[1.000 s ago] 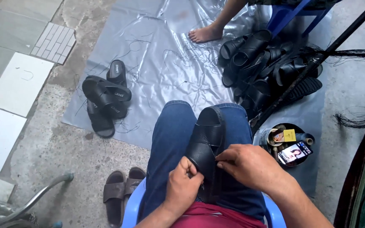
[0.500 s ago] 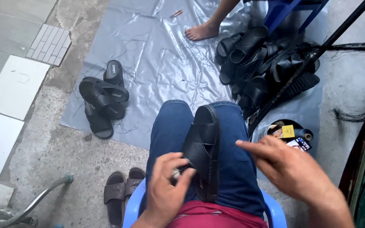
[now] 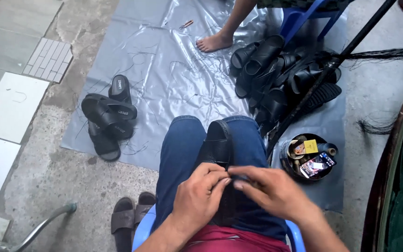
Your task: Hand-stitching the sole of a black sandal using a hook tool and thread to secure the upper to the base.
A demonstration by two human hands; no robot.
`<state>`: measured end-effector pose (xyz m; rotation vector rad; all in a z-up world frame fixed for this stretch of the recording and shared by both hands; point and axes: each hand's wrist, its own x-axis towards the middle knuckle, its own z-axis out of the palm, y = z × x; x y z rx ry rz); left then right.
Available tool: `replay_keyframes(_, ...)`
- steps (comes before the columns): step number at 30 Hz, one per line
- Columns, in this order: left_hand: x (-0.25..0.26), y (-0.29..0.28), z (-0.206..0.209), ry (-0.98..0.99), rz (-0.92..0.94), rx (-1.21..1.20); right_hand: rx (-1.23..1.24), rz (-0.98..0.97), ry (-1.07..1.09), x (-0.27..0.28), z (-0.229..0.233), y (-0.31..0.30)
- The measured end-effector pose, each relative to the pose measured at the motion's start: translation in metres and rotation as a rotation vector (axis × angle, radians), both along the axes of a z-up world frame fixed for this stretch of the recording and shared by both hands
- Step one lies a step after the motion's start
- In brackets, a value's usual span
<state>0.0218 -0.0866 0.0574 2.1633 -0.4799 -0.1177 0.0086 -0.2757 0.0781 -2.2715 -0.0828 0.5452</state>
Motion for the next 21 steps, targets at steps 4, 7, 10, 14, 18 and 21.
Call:
replay_keyframes(4,-0.004,0.007,-0.002,0.039,-0.001,-0.009,0.08,0.016,-0.179,0.0,-0.02,0.001)
replay_keyframes(7,-0.017,0.008,-0.004,-0.049,-0.043,0.045,-0.183,0.06,-0.267,-0.003,-0.022,-0.003)
replay_keyframes(10,-0.025,0.008,-0.01,-0.142,-0.063,0.087,-0.415,0.039,-0.117,-0.003,-0.017,0.006)
replay_keyframes(14,-0.024,0.012,-0.015,-0.123,-0.051,0.052,-0.346,0.095,0.008,-0.012,-0.051,0.002)
replay_keyframes(18,-0.024,0.016,-0.016,-0.106,-0.031,0.056,0.37,-0.411,0.26,-0.013,-0.024,-0.045)
replay_keyframes(21,-0.026,0.02,-0.013,-0.1,-0.072,0.027,1.79,-0.631,-0.096,-0.016,-0.043,-0.121)
